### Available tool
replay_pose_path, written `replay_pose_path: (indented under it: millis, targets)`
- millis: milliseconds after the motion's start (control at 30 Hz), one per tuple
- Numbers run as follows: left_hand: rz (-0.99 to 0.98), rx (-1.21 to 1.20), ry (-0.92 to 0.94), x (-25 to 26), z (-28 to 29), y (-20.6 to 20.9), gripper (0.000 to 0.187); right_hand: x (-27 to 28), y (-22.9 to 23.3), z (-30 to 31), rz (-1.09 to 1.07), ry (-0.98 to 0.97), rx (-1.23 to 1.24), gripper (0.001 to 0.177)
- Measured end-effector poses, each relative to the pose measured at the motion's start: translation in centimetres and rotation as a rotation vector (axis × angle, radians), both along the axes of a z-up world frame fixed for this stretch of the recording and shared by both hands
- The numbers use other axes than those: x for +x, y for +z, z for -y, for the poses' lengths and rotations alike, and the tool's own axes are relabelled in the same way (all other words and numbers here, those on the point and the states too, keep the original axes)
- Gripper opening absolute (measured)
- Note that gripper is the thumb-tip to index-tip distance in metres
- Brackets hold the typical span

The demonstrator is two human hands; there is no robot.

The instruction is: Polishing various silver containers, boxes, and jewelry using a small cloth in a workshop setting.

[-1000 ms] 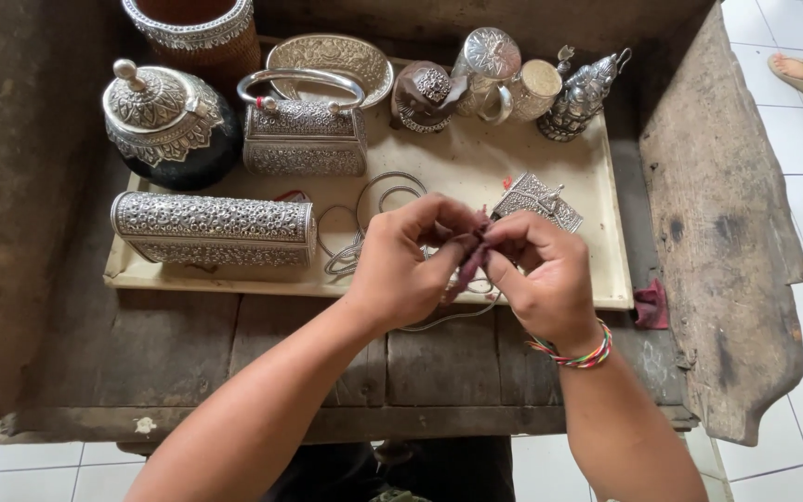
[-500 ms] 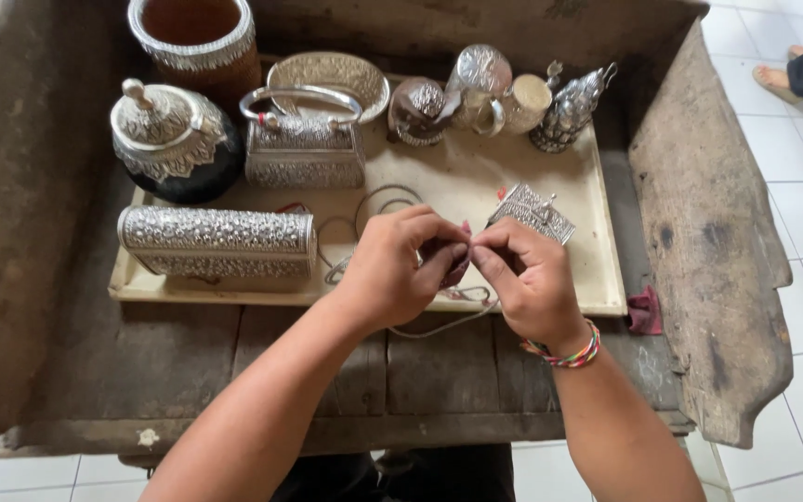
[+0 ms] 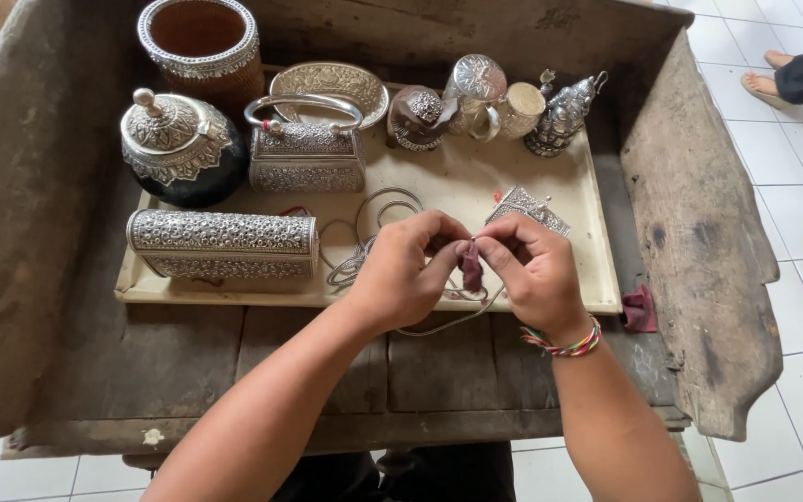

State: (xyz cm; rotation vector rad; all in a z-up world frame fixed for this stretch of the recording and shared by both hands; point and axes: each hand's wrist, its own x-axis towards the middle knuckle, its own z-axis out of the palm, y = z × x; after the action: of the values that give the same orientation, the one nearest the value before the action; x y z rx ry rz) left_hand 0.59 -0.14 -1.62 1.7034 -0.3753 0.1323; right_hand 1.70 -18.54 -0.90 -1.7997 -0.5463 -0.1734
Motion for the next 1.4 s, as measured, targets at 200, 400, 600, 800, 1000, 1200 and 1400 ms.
replay_pose_path:
  millis: [200,400,600,800,1000,1200,1400]
  targets:
    - [-0.070,0.228,0.033,0.2,-0.1,-0.5,0.013,1.3,2.3,6.0,0.270,-0.324,-0.511,0.015]
    - [0.015,0.379,0.042,0.2,0.6,-1.2,0.016,0.7,5.0,12.7,-0.535,-0.691,-1.042,0.042]
    - [-0.006,0.370,0.061,0.0,0.2,-0.6,0.018,1.6,3.6,12.3,-0.622,-0.588,-1.081,0.055]
    - [0.001,0.372,0.065,-0.1,0.1,-0.5,0.018,1.1,4.1,11.8,-0.628,-0.640,-1.040,0.059]
    - [0.006,0.399,0.050,-0.2,-0.1,-0.1,0.019,0.1,5.1,10.6,-0.675,-0.590,-1.057,0.055]
    - [0.045,0.435,0.080,-0.1,0.0,-0.3,0.019,-1.6,7.2,8.3,-0.807,-0.621,-0.887,0.053]
    - [0.072,0.476,0.096,0.1,0.2,-1.1,0.017,-1.6,5.4,10.1,-0.772,-0.609,-0.956,0.059]
